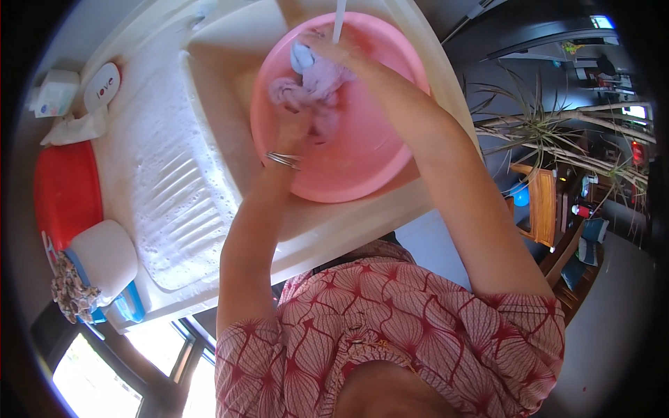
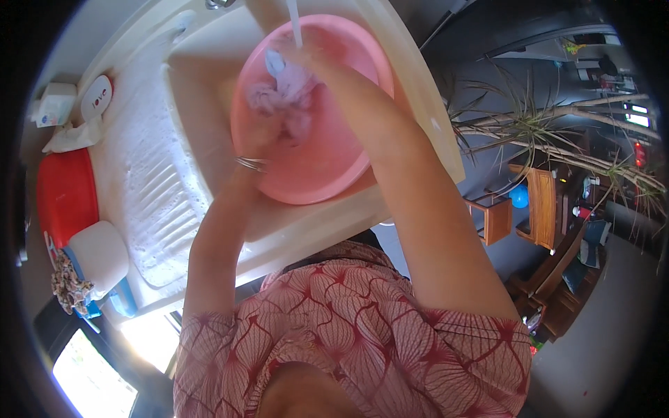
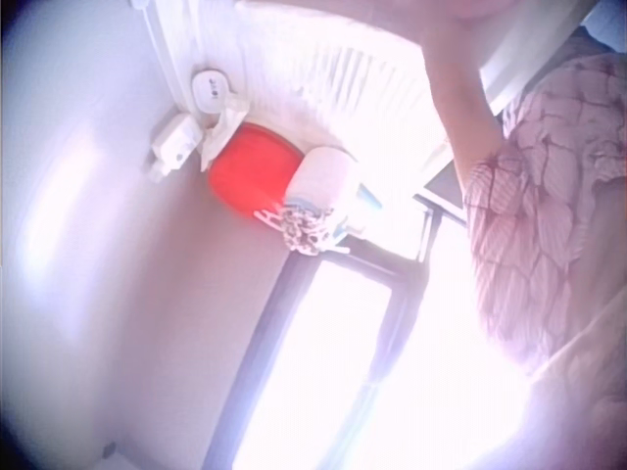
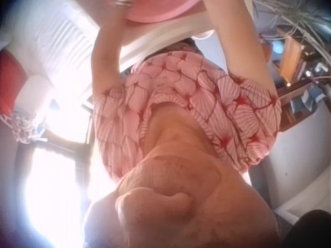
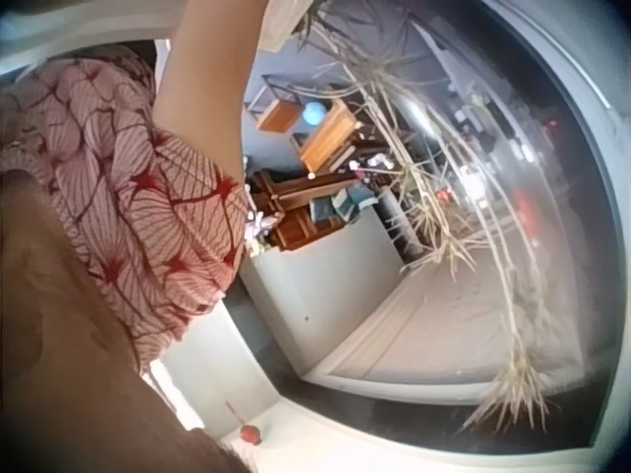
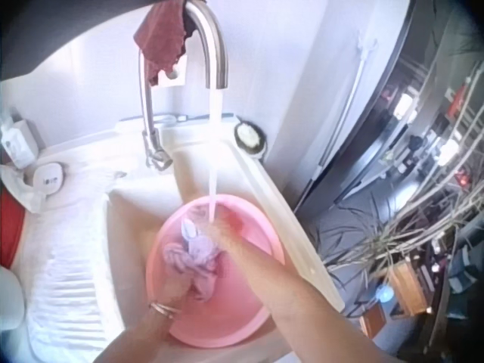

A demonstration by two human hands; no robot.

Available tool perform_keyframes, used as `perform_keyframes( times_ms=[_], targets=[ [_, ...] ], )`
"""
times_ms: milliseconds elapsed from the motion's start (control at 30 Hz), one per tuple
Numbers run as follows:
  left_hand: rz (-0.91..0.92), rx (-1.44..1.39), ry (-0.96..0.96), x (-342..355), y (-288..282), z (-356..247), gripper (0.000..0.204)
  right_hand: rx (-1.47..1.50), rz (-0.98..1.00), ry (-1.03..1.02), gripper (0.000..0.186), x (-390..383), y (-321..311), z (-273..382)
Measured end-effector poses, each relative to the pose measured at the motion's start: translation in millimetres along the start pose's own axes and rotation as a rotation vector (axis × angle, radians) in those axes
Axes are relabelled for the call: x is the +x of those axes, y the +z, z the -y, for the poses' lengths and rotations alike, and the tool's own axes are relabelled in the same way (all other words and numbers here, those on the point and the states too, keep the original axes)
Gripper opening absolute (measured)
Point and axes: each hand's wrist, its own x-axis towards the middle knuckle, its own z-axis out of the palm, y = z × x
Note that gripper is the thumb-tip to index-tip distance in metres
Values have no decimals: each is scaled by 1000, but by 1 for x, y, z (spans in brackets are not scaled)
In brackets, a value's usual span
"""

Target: The person cleans a scrub brush under running water, scrubs clothes on a washboard, pours washing powder from a packet into a basin of water, and then rinses and wrings out the clothes by hand.

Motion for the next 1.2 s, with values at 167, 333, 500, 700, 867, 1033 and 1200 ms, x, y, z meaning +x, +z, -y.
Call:
perform_keyframes(
  times_ms=[167, 333, 500, 700, 867, 1033, 1200],
  targets=[
    [-252, 579, 635, 4, 27, 39, 10, -1046, -105, -353, 45, 14, 46, -62],
    [-433, 579, 441, 1, -30, 68, 5, -1039, 382, -161, 56, 0, 83, -32],
    [-243, -1125, -296, -52, -25, -62, 21, -535, 481, 2, 42, -34, 29, 10],
    [-71, -1268, -172, -98, -66, -100, 29, -283, 617, -240, 62, -83, 7, 125],
    [-72, -1192, 350, -166, -148, -123, 23, -269, 686, -581, 60, -124, 68, 205],
    [-395, -641, 381, -205, -188, -77, 21, -134, 733, -690, 48, -134, 160, 198],
    [-236, 470, -66, -220, -275, -77, 23, -460, 527, -972, 38, -90, 221, 135]
  ],
)
